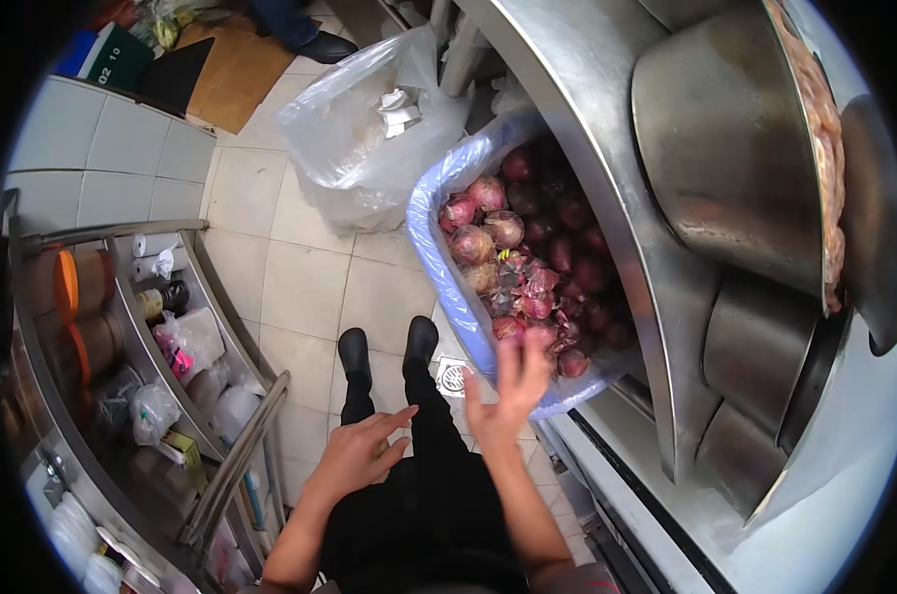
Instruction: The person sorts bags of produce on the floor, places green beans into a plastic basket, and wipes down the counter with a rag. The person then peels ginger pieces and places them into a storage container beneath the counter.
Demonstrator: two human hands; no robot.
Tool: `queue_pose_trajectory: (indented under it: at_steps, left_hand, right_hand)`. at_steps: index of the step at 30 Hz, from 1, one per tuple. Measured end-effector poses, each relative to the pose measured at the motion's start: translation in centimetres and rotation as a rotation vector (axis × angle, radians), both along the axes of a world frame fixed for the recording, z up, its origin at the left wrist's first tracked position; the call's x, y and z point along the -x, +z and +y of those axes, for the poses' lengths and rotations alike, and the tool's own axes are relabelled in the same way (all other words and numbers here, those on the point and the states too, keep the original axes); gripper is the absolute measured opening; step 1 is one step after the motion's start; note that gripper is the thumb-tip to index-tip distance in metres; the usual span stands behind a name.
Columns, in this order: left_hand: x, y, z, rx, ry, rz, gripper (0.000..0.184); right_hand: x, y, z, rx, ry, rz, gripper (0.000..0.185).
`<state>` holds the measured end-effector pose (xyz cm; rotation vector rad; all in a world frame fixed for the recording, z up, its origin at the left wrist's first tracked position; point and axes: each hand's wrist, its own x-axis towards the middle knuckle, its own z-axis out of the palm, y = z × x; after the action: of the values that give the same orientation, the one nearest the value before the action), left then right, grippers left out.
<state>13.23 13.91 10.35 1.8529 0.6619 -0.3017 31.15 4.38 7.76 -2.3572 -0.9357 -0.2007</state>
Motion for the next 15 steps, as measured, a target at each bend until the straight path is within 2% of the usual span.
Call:
queue_pose_trajectory:
  at_steps: [1,3,5,7,8,10,11,13,14,15]
  left_hand:
    - [-0.2,-0.2,-0.1,0.071,0.069,0.008,0.043]
    - [-1.3,-1.5,-0.3,0.205,0.211,0.018,0.051]
    - [-3.3,-5.3,-1.9,0.194,0.428,-0.266,0.052]
    - [-7.1,-7.8,-2.7,0.165,0.475,-0.347,0.056]
    - [-9.8,-2.1,0.8,0.551,0.421,-0.100,0.061]
    - [-12.6,-3.8,-1.5,0.368,0.471,-0.045,0.066]
    - [-14.1,-3.8,-1.8,0.319,0.465,-0.060,0.067]
    - [-16.5,-3.8,-2.0,0.221,0.453,-0.079,0.071]
    - [-18.0,-4.0,-1.7,0.252,0.400,-0.096,0.070]
    - [-19.5,-4.0,-1.1,0.254,0.366,-0.119,0.069]
  right_hand:
    - [1.3,-0.8,-0.7,0.140,0.077,-0.064,0.038]
    - [1.9,-3.7,-1.9,0.272,0.067,-0.121,0.038]
    - [2.1,-4.3,-2.1,0.299,0.064,-0.123,0.040]
    - [1.7,-4.2,-2.3,0.333,0.081,-0.163,0.036]
    - [1.3,-4.5,-2.5,0.336,0.085,-0.230,0.034]
    - [0.1,-5.7,-3.1,0.343,0.099,-0.360,0.031]
    - [-0.9,-5.4,-3.1,0.428,0.092,-0.407,0.029]
    - [-3.2,-4.6,-2.4,0.428,0.077,-0.462,0.030]
    - [-4.8,-4.5,-1.9,0.422,0.072,-0.496,0.030]
    - [-6.2,-4.9,-2.4,0.460,0.027,-0.414,0.033]
